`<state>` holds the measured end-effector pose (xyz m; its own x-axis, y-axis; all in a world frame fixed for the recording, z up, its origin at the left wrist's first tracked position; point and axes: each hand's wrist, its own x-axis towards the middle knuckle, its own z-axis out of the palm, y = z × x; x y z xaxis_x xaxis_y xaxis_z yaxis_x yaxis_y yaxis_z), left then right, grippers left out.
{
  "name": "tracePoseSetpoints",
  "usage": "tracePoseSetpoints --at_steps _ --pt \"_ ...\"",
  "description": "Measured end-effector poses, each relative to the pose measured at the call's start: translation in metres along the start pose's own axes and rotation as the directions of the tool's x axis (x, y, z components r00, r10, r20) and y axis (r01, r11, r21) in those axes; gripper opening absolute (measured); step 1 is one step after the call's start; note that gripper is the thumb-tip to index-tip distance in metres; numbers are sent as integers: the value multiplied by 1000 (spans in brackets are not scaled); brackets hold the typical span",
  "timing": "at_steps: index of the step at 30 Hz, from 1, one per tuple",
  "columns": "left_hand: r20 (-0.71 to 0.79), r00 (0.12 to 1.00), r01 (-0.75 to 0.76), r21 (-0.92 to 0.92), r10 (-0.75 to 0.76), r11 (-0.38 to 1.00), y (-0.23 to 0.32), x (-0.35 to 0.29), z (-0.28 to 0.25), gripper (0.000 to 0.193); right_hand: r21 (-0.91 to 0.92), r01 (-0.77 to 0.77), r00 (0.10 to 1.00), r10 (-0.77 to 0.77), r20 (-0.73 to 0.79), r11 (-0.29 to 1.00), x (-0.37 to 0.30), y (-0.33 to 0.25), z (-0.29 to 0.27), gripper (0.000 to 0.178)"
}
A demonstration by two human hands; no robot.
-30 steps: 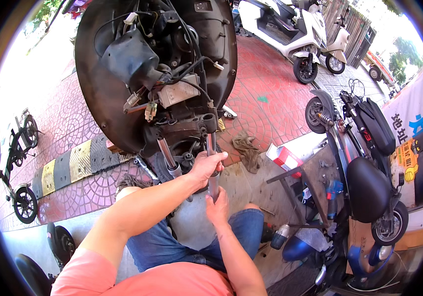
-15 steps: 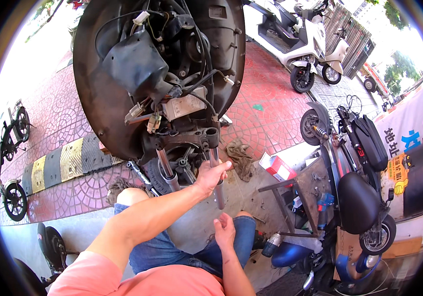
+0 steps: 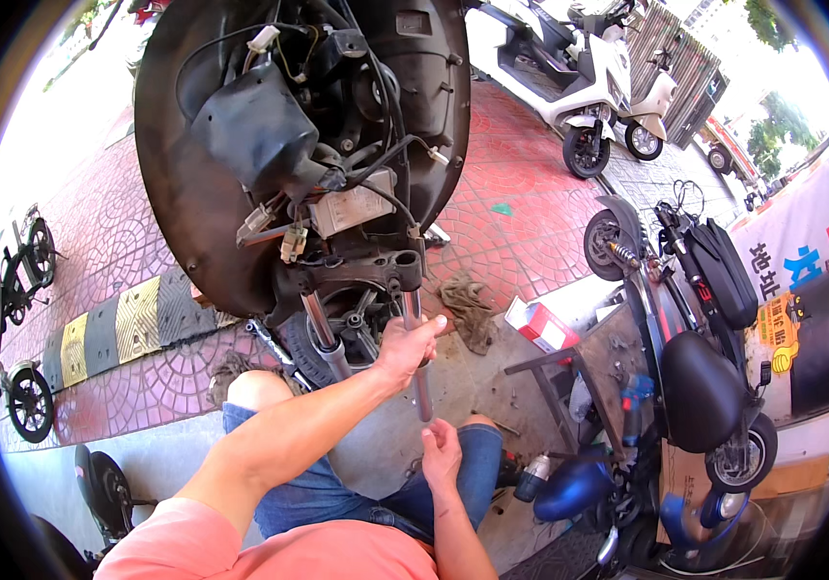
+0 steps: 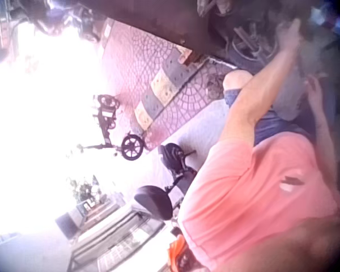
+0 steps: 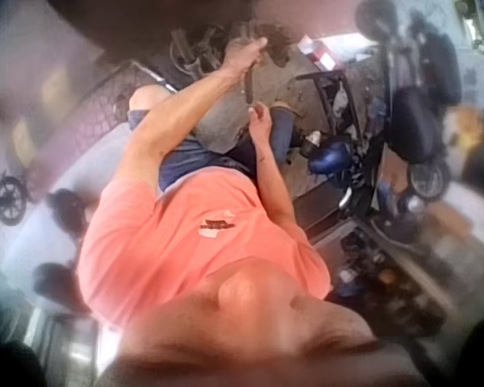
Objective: The person removes plastic wrap from a motorcycle fork, slides it into the bracket on the front of the motorcycle, and tightens the bolts using an electric impact wrench.
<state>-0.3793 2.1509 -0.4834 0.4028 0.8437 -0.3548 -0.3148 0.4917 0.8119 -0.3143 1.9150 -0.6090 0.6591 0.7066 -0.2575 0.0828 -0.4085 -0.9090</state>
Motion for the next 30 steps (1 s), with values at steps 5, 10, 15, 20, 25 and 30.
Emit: tracePoseSetpoints --at_steps 5,10,15,20,25,30 --pt "5 1000 5 -38 -4 999 8 -6 4 31 -15 15 1000 -16 -25 1000 -1 4 -5 39" --pt "63 998 -31 -15 32 999 10 2 -2 37 -46 2 999 -4 -36 999 -2 4 -6 33" --pt "144 989 -14 -83 26 996 18 3 -1 41 -28 -17 999 16 -41 999 -4 1 -7 31" --pt "79 996 -30 -68 36 997 22 -1 5 44 -38 -20 999 18 -41 999 -2 8 -9 31" --pt "-99 994 -46 -6 45 999 14 7 12 41 -137 50 998 -53 -21 989 -7 8 -11 31" --pt "60 998 -29 -30 31 999 17 10 2 40 47 -54 996 57 -67 997 -4 9 -18 32"
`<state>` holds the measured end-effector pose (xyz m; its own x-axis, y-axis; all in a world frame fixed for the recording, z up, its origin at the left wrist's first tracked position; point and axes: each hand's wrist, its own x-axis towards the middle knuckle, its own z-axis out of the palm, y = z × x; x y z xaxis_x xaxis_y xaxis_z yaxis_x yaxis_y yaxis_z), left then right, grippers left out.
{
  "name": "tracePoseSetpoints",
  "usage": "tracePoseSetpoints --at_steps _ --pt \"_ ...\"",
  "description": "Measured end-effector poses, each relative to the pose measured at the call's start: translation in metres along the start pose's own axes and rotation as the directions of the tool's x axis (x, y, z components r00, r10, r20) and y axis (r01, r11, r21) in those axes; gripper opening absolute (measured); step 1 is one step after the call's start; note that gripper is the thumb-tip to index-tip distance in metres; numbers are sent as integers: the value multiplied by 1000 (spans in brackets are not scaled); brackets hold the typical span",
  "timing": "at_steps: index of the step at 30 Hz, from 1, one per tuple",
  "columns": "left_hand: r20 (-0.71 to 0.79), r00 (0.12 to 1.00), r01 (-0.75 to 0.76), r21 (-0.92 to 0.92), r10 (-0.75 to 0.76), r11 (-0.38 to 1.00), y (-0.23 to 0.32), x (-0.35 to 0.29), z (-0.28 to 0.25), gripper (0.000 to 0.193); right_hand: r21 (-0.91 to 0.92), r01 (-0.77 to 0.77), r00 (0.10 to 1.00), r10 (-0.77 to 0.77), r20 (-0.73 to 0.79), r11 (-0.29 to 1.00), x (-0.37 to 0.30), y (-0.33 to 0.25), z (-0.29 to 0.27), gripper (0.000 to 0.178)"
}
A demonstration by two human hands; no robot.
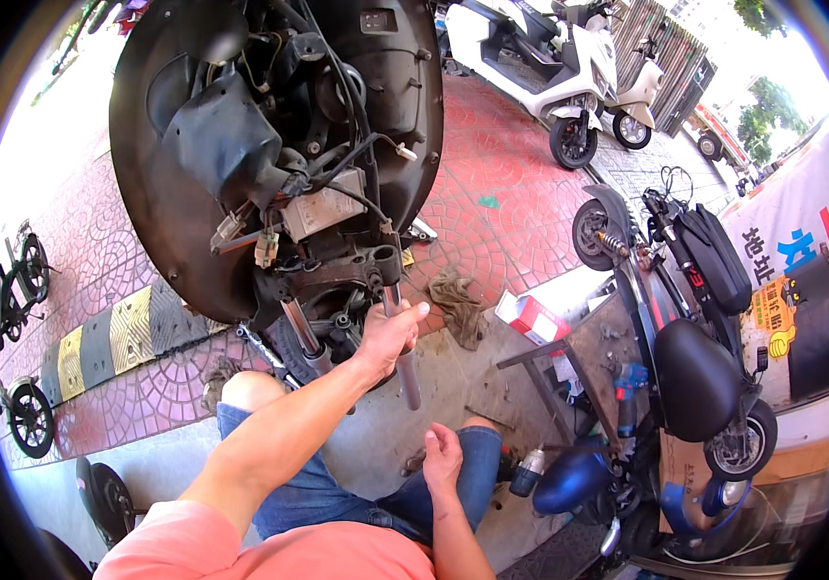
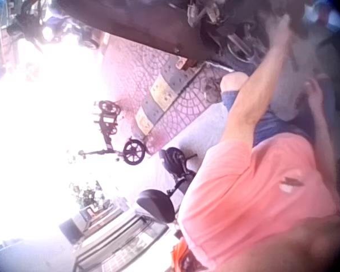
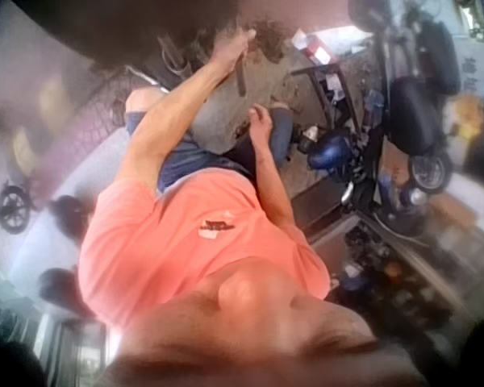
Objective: The person removes plastic wrap from a motorcycle fork, slides it into the bracket on the front of the motorcycle, and tightens the bolts using an electric impact wrench.
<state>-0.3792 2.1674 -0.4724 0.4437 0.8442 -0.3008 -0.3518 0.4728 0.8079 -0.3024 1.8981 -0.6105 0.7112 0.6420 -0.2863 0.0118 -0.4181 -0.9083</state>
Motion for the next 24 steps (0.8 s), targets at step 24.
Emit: tracePoseSetpoints --at_steps 24 --pt "-117 993 -16 82 25 997 32 -77 -49 29 40 509 753 -467 464 860 92 -253 100 16"
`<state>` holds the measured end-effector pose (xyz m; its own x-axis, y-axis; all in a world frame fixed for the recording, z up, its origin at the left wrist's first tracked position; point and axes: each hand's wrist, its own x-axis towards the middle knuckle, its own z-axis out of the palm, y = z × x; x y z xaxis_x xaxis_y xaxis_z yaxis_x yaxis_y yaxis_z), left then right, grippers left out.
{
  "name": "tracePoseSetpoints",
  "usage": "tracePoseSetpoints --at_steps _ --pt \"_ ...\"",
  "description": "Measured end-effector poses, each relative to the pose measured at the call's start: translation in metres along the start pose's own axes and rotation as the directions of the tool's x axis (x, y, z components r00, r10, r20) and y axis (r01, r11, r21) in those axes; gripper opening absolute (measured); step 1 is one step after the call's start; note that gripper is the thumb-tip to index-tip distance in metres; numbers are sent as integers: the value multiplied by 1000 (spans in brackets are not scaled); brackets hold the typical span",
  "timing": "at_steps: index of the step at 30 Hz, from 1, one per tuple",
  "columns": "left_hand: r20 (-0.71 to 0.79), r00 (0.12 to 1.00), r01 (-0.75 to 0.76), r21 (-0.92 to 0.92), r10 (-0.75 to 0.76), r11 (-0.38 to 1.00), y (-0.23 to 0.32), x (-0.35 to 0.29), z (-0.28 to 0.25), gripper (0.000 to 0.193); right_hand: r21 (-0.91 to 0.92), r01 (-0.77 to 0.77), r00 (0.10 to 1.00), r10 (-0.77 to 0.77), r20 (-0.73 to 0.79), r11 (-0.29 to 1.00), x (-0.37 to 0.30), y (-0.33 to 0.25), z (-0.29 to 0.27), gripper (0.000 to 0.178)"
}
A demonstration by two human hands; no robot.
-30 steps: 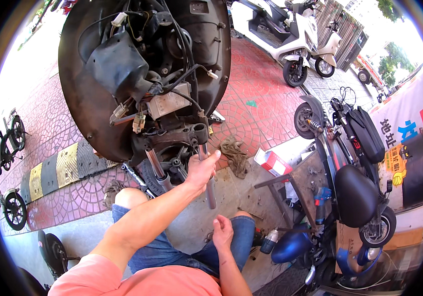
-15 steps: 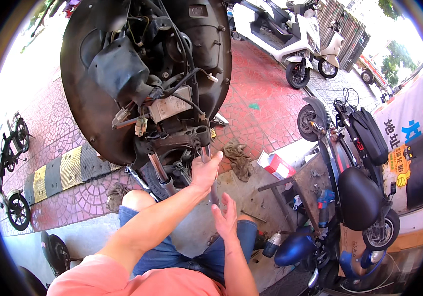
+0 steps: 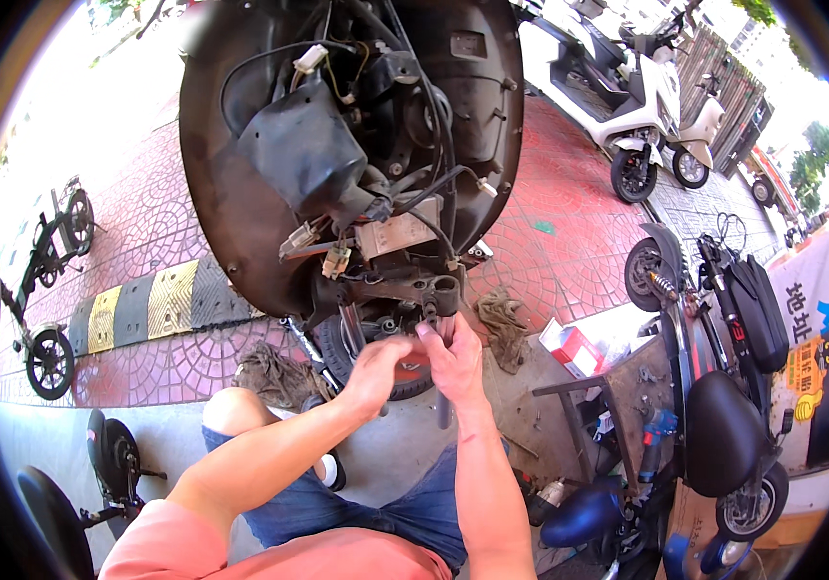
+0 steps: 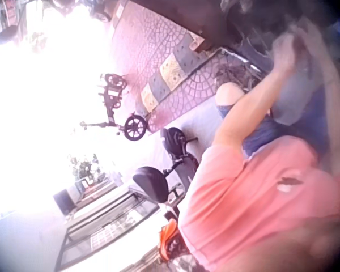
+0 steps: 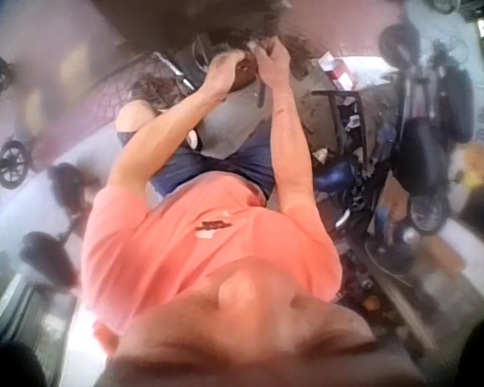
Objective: The person removes plastic wrap from a motorcycle fork, slides it into the bracket on the front of the motorcycle, and tightens the bolts using an electric impact wrench.
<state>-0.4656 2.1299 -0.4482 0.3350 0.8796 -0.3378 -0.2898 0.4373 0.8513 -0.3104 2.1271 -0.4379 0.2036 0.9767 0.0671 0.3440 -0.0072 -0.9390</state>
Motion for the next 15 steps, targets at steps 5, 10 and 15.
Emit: tracePoseSetpoints --at_steps 5,10,15 --pt "-512 815 24 500 273 866 -25 -5 -78 15 79 -1 987 14 -162 997 17 -2 19 31" --pt "-306 951 18 234 56 972 -14 31 -70 14 -23 -10 969 3 -248 1000 25 5 26 30" --pt "-361 932 50 199 25 979 -16 48 -59 23 -88 -35 954 7 -299 996 12 5 30 25"
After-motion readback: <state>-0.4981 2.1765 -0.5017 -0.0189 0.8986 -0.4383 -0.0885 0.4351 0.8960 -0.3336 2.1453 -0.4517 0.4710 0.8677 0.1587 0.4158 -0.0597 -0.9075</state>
